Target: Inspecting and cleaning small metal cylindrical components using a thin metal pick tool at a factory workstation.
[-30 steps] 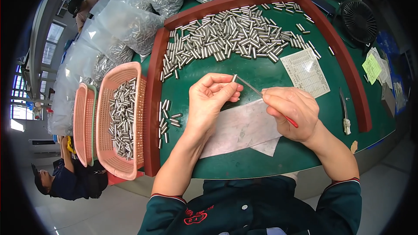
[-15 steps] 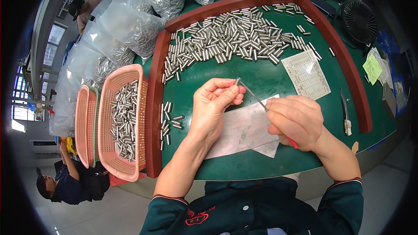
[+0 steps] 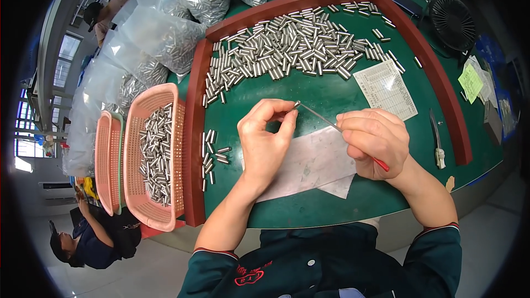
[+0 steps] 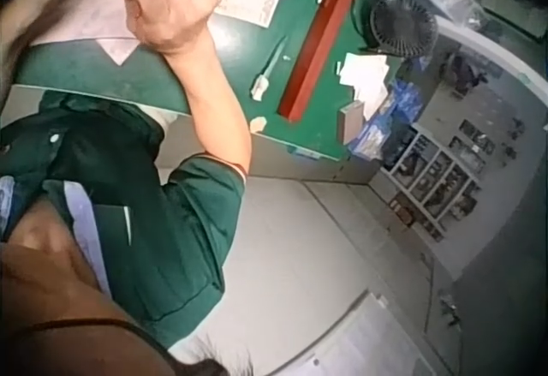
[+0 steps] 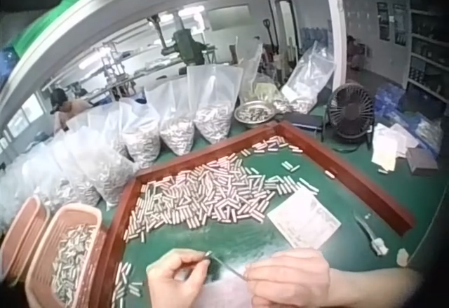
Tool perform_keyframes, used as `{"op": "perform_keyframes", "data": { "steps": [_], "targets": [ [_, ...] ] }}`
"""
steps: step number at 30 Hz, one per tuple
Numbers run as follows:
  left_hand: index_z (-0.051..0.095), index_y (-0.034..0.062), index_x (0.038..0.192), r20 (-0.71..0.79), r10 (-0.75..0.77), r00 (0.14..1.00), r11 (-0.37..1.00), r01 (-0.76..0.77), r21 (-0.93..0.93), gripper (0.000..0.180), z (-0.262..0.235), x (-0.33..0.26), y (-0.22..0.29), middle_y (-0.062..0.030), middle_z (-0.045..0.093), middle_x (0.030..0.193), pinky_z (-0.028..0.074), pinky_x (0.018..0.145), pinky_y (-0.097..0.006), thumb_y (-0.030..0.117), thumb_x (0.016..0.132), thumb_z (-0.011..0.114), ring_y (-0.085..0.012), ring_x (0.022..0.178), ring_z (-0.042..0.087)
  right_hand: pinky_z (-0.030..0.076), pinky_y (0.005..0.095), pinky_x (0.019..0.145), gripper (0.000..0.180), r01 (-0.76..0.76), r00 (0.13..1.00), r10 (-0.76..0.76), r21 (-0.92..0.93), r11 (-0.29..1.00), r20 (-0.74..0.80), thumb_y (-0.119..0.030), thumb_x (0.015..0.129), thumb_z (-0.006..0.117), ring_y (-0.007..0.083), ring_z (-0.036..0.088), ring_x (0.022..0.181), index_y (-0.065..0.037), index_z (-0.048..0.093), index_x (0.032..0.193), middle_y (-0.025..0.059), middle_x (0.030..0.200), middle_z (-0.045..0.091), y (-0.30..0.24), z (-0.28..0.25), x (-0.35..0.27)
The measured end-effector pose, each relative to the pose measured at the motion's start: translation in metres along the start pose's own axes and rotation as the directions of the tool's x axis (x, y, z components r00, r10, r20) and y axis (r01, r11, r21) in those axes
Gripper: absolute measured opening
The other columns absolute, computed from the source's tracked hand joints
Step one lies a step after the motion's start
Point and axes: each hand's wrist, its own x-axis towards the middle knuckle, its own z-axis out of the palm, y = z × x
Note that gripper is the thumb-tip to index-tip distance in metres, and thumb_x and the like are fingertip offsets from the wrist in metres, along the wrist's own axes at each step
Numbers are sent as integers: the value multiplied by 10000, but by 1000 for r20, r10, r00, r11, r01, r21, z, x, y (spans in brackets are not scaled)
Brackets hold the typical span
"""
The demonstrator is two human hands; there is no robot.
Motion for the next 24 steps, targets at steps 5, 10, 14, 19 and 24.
{"op": "perform_keyframes", "data": {
  "steps": [5,10,14,19,24],
  "targets": [
    [613,-37,813,19,30,999,999,-30,40,101,-1,0,2,-72,626,799,486,667,-216,-67,717,625,-107,711,595,482,276,515,184,1,1000,-1,15,1000,-2,-185,793,624,218,614,618,-33,539,853,88,724,598,1,0,0],
    [618,-33,778,13,109,994,991,-109,71,99,0,0,4,-87,628,781,484,638,-220,-84,695,634,-128,689,599,465,269,500,174,-4,1000,4,24,1000,-6,-169,787,628,216,608,604,-35,536,849,84,712,594,3,3,-1],
    [621,-30,768,32,218,975,968,-221,115,103,1,-1,1,-92,630,766,477,608,-224,-89,687,643,-133,677,597,443,261,479,184,-32,999,32,-3,999,-12,-155,745,670,202,589,565,-39,538,799,67,671,585,3,4,0],
    [619,-10,766,-8,262,965,961,-260,92,116,4,-1,3,-86,622,739,472,554,-240,-74,674,650,-155,633,600,435,252,466,228,-55,997,54,-13,998,-53,-171,696,716,190,571,531,-40,539,753,55,627,574,2,1,3],
    [612,-30,799,-11,-7,1000,996,6,-89,115,6,-3,4,-68,622,747,481,587,-216,-44,697,665,-106,669,594,442,251,470,226,-35,998,30,-81,996,-59,-170,701,707,199,587,556,-30,550,784,60,641,580,2,4,2]
  ]
}}
